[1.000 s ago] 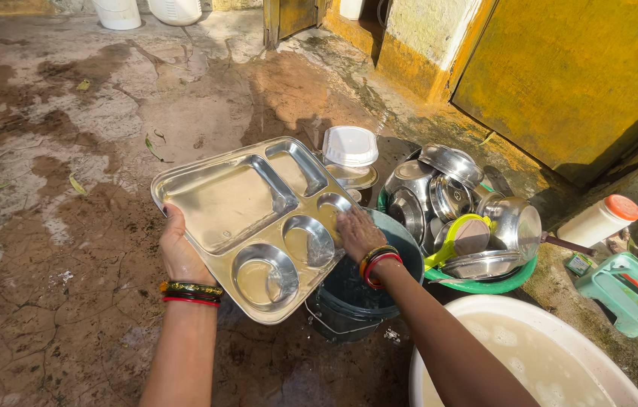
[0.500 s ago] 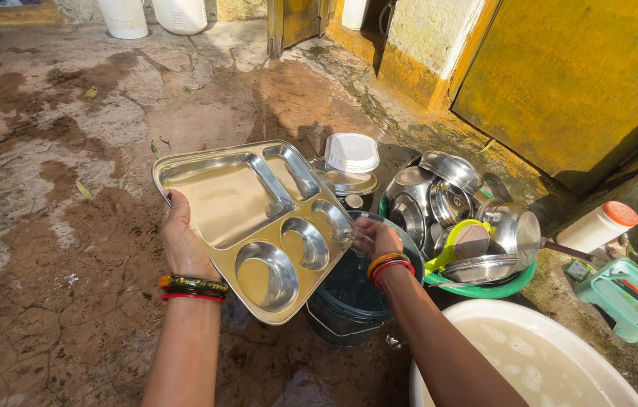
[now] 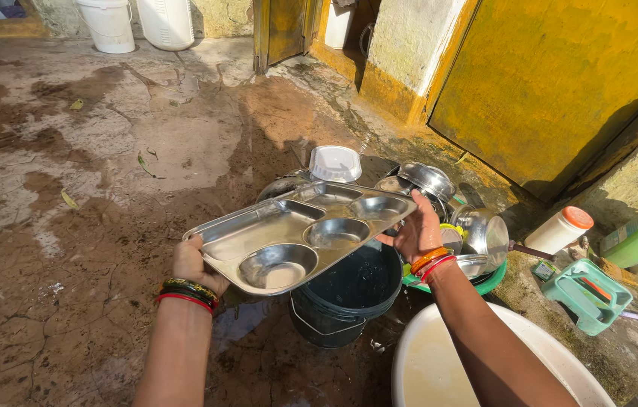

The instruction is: The person washes metal bowls, plates, and a wooden cutting board by hand using a soapy sponge in a basin of water. They scrub each item, rinse them, and set them aside on the ground.

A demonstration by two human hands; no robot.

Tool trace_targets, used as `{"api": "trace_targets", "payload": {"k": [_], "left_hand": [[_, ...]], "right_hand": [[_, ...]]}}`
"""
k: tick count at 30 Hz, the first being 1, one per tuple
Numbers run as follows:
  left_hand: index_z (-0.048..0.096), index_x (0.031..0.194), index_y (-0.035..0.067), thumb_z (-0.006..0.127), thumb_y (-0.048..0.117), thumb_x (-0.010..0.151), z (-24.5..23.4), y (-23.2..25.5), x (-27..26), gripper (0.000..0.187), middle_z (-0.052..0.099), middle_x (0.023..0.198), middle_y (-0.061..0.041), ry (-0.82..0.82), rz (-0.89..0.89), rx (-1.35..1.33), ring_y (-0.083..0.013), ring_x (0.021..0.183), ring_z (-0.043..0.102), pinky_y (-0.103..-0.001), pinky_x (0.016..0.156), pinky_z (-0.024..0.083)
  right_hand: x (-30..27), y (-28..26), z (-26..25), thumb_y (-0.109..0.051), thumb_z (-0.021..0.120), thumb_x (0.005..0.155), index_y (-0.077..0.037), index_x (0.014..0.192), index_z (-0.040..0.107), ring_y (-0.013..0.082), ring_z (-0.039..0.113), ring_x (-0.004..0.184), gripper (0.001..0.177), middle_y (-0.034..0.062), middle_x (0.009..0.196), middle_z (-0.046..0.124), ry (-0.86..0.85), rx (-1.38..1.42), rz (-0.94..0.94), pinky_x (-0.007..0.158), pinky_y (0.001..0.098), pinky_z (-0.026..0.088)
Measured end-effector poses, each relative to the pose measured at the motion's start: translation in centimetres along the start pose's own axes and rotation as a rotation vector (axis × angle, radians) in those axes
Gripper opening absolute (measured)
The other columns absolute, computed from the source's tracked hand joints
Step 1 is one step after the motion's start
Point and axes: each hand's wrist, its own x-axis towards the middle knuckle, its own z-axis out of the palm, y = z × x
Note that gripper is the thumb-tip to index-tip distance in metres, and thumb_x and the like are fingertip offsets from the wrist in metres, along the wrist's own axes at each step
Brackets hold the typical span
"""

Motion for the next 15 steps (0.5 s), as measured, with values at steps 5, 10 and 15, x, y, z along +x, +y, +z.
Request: {"api": "trace_targets", "payload": {"k": [5, 10, 15], "left_hand": [[0.048, 0.138, -0.003, 0.043, 0.038, 0.103, 3.7, -1.8, -3.6, 0.054, 0.061, 0.134, -0.023, -0.183, -0.001, 0.218, -0.0334, 0.113, 0.068, -0.053, 0.095, 0.06], [0.023, 0.151, 0.026, 0.056, 0.059, 0.089, 6.0, -1.4, -2.9, 0.078, 0.034, 0.153, -0.014, -0.037, 0.294, 0.504, -0.0231, 0.122, 0.047, -0.057, 0.102, 0.042], [0.009, 0.156, 0.022, 0.038, 0.092, 0.074, 2.9, -1.0, 2.0, 0.111, 0.022, 0.159, -0.017, -0.124, 0.431, 0.34, -0.031, 0.139, 0.04, -0.063, 0.115, 0.038]], "right_hand": [[-0.8, 0.6, -1.8, -0.053, 0.049, 0.089, -0.015, 0.122, 0.053, 0.0385, 0.06, 0.12, 0.051, 0.0192, 0.132, 0.06, 0.054, 0.405, 0.027, 0.093, 0.0597, 0.052], [-0.5, 1.3, -2.1, -0.059, 0.034, 0.096, -0.012, 0.119, 0.045, 0.0469, 0.057, 0.126, 0.053, 0.0246, 0.14, 0.055, 0.058, 0.471, 0.02, 0.097, 0.0729, 0.046], [1.4, -2.3, 2.6, -0.093, 0.018, 0.075, -0.005, 0.15, 0.039, 0.0477, 0.055, 0.127, 0.118, 0.0248, 0.144, 0.052, -0.012, 0.141, 0.041, 0.094, 0.067, 0.052]]}}
